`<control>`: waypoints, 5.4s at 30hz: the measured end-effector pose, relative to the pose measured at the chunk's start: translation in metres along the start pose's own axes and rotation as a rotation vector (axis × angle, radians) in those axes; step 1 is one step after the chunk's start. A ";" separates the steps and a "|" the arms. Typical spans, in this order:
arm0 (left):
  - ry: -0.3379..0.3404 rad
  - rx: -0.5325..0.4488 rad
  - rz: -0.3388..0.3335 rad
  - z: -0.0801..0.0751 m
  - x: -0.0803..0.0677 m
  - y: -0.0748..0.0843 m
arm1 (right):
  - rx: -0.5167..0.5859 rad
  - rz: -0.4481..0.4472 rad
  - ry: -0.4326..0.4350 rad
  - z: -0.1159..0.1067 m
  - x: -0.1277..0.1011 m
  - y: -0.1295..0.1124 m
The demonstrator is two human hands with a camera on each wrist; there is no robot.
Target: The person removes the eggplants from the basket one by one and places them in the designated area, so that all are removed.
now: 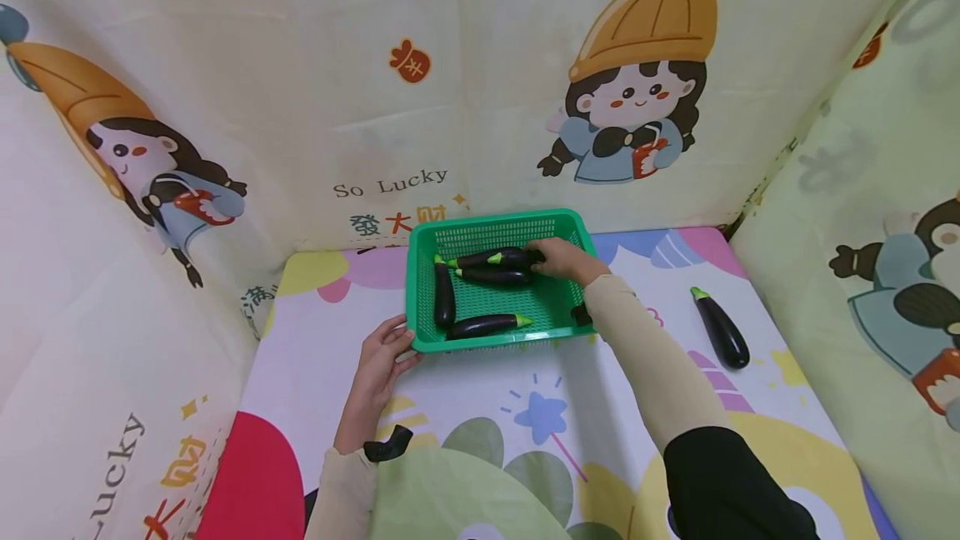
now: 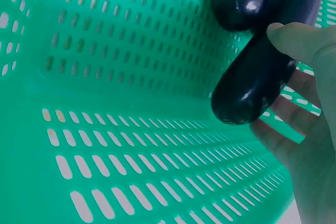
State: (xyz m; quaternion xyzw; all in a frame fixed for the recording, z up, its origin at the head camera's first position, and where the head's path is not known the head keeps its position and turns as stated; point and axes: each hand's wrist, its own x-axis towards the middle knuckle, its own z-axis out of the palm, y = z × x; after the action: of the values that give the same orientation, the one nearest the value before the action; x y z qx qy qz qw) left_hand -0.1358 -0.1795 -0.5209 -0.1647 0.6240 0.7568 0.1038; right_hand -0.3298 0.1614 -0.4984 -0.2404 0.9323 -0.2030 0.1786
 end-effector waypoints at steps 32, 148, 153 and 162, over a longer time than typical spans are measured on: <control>0.009 0.001 0.000 0.000 0.002 0.000 | 0.120 -0.054 0.064 -0.042 -0.034 -0.027; 0.065 -0.011 0.083 0.006 -0.006 -0.007 | 0.133 0.760 0.696 0.074 -0.242 0.098; 0.070 0.007 0.093 0.005 -0.005 -0.005 | 0.105 0.752 0.704 0.078 -0.243 0.100; 0.080 0.002 0.088 0.007 -0.006 -0.004 | 0.075 0.788 0.694 0.084 -0.244 0.102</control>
State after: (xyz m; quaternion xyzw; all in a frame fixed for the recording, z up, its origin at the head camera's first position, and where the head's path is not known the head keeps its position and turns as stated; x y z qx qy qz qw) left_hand -0.1295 -0.1715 -0.5205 -0.1672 0.6351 0.7527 0.0456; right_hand -0.1321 0.3455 -0.5599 0.2161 0.9484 -0.2213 -0.0693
